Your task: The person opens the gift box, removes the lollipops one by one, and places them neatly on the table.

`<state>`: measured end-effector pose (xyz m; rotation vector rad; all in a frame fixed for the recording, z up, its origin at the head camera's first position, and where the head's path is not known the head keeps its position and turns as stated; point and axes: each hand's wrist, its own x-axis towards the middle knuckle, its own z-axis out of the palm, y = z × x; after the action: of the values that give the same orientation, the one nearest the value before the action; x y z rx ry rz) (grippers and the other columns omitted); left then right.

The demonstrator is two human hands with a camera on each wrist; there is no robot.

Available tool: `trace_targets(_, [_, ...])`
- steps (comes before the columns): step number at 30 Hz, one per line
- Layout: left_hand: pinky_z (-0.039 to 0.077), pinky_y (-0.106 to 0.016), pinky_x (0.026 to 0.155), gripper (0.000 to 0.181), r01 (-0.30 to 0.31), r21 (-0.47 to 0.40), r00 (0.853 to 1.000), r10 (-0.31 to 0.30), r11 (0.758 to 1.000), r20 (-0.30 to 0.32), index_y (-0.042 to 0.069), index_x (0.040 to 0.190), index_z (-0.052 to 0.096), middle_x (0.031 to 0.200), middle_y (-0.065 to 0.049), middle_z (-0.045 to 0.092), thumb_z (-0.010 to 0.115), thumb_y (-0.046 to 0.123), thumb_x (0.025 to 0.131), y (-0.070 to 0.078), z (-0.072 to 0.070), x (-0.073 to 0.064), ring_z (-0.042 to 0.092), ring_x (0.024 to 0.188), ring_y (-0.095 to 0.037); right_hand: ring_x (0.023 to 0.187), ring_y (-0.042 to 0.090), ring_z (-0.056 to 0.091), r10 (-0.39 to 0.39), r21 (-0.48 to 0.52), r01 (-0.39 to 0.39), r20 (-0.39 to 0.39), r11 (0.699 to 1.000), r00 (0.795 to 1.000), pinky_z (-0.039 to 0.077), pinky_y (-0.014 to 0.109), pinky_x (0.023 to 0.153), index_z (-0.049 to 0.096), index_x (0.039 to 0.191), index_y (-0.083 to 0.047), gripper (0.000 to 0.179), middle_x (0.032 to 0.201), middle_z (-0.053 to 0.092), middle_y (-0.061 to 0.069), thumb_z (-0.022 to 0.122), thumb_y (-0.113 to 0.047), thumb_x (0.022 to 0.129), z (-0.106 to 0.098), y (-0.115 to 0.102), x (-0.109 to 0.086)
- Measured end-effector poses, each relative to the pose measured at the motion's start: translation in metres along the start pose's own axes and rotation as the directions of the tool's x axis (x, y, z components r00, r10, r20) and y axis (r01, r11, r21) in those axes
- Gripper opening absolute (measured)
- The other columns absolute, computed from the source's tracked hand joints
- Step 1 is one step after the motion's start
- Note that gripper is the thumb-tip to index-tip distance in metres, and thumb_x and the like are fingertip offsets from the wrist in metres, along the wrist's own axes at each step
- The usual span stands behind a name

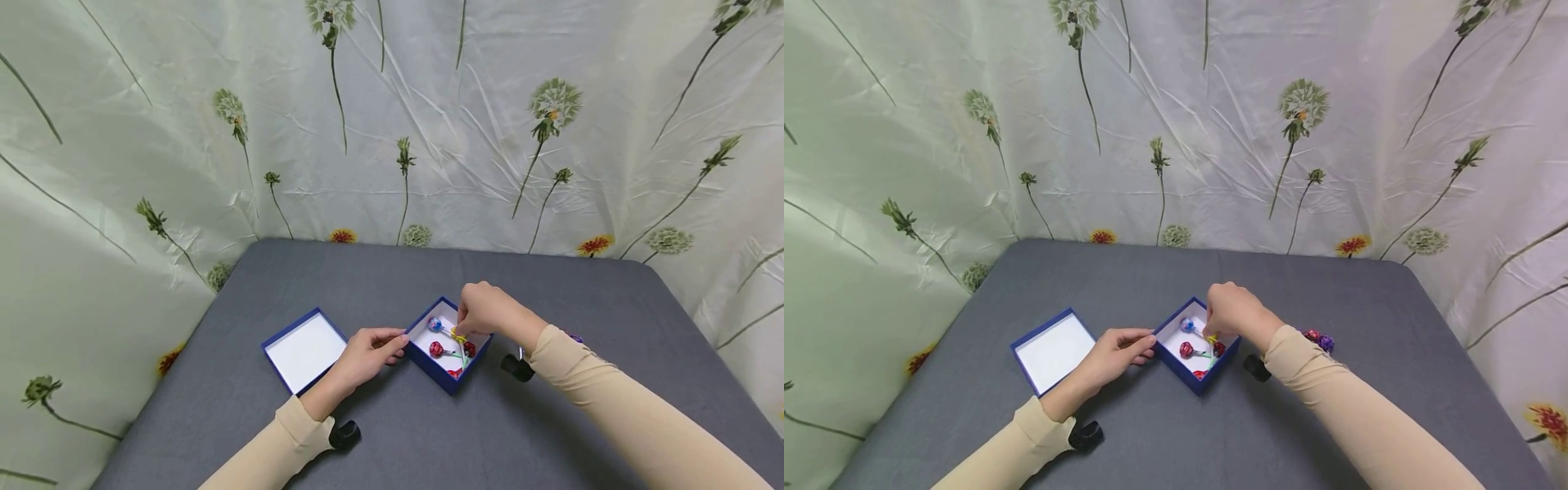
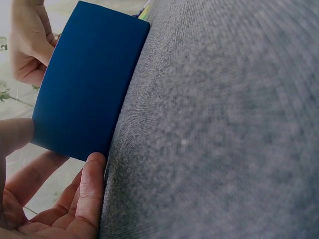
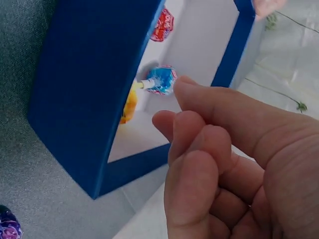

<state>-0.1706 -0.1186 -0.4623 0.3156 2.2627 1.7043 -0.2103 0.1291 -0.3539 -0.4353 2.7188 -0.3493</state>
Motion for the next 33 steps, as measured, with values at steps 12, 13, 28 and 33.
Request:
trace_targets(12, [0.061, -0.032, 0.079, 0.038, -0.004, -0.017, 1.0, 0.004, 1.0, -0.001, 0.007, 0.124, 0.071, 0.11, -0.01, 0.075, 0.067, 0.034, 0.097, 0.001, 0.001, 0.001, 0.073, 0.094, -0.019, 0.06, 0.015, 0.053, 0.048, -0.166, -0.058, -0.062, 0.984, 0.997, 0.042, 0.029, 0.05, 0.062, 0.069, -0.01, 0.027, 0.068, 0.061, 0.002, 0.085, -0.02, 0.079, 0.015, -0.01, 0.008])
trace_targets(13, [0.061, -0.033, 0.08, 0.038, -0.006, -0.018, 1.0, 0.006, 1.0, -0.003, 0.007, 0.124, 0.07, 0.111, -0.011, 0.075, 0.066, 0.034, 0.097, 0.002, 0.001, 0.0, 0.073, 0.094, -0.02, 0.061, 0.016, 0.054, 0.049, -0.182, -0.06, -0.063, 0.981, 0.997, 0.043, 0.03, 0.051, 0.061, 0.072, -0.009, 0.027, 0.07, 0.061, 0.003, 0.084, -0.02, 0.08, 0.015, -0.011, 0.008])
trace_targets(28, [0.061, -0.03, 0.079, 0.039, -0.009, -0.002, 1.0, 0.009, 1.0, 0.001, 0.009, 0.124, 0.071, 0.111, -0.008, 0.075, 0.067, 0.036, 0.097, 0.0, 0.0, 0.001, 0.073, 0.093, -0.016, 0.046, 0.012, 0.051, 0.1, -0.238, -0.091, 0.027, 0.967, 0.995, 0.036, 0.023, 0.041, 0.062, 0.071, -0.007, 0.017, 0.056, 0.057, 0.001, 0.077, -0.003, 0.077, 0.015, -0.017, 0.006])
trace_targets(33, [0.06, -0.029, 0.078, 0.038, -0.009, 0.001, 1.0, 0.009, 1.0, 0.006, 0.01, 0.124, 0.071, 0.111, -0.007, 0.075, 0.066, 0.037, 0.097, 0.0, 0.0, 0.0, 0.072, 0.093, -0.014, 0.044, 0.01, 0.05, 0.118, -0.206, -0.104, 0.056, 0.973, 0.991, 0.037, 0.021, 0.041, 0.063, 0.073, -0.006, 0.014, 0.051, 0.055, -0.001, 0.076, -0.003, 0.079, 0.015, -0.016, 0.006])
